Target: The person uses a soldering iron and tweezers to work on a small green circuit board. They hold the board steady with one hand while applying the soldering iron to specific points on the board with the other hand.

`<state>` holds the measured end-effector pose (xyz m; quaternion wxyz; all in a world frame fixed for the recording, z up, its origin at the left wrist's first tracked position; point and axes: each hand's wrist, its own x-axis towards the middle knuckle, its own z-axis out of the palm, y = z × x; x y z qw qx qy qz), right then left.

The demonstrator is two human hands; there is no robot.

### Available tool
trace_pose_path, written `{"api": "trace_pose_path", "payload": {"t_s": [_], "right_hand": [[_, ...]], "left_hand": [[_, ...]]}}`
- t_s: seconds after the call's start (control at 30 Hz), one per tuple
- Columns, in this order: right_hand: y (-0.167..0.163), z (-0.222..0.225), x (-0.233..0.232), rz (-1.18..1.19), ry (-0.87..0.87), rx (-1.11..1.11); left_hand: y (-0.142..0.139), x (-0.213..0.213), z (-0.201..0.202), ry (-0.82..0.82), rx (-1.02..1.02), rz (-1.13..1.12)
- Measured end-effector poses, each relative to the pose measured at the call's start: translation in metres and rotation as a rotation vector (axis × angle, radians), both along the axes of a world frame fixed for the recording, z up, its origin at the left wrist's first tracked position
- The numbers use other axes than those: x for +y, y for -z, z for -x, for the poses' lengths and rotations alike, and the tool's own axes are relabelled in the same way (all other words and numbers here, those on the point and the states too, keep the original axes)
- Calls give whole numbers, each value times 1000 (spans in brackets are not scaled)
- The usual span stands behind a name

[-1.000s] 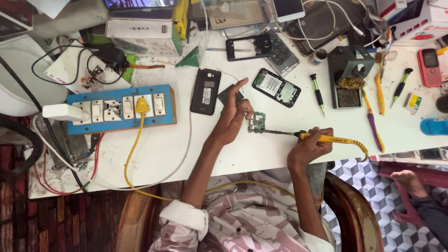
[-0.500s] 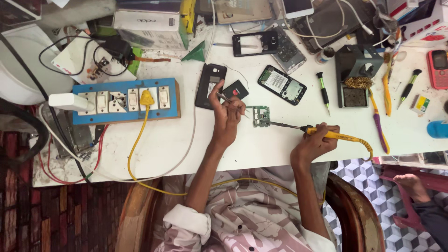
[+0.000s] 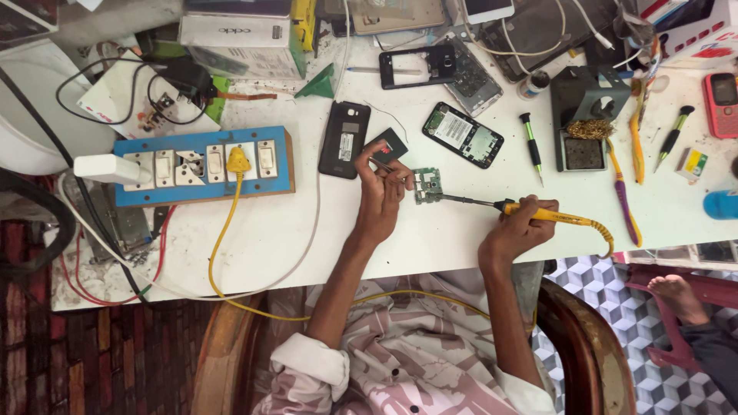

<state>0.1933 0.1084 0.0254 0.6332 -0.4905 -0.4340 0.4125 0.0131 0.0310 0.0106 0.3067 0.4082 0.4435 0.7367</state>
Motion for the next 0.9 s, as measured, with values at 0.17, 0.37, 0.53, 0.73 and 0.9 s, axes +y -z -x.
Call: {"api": "trace_pose_path", "payload": {"t_s": [0.17,0.37,0.53,0.73,0.9], "right_hand": [[-3,1,-1,27,9,-44],[-5,3,0,34,17,-40],[-3,1,1,-13,17,-54],[-3,0,0,-31,18,-50],[-3,-1,-3,-2,-9,-15]], "left_hand": [[-1,0,3,-14,56,34],[-4,-1,8,-25,59,26],[-3,0,6,-22,92,57],[-1,-2,3,-24,71,81],[-1,0,3,17,-35,33]]}}
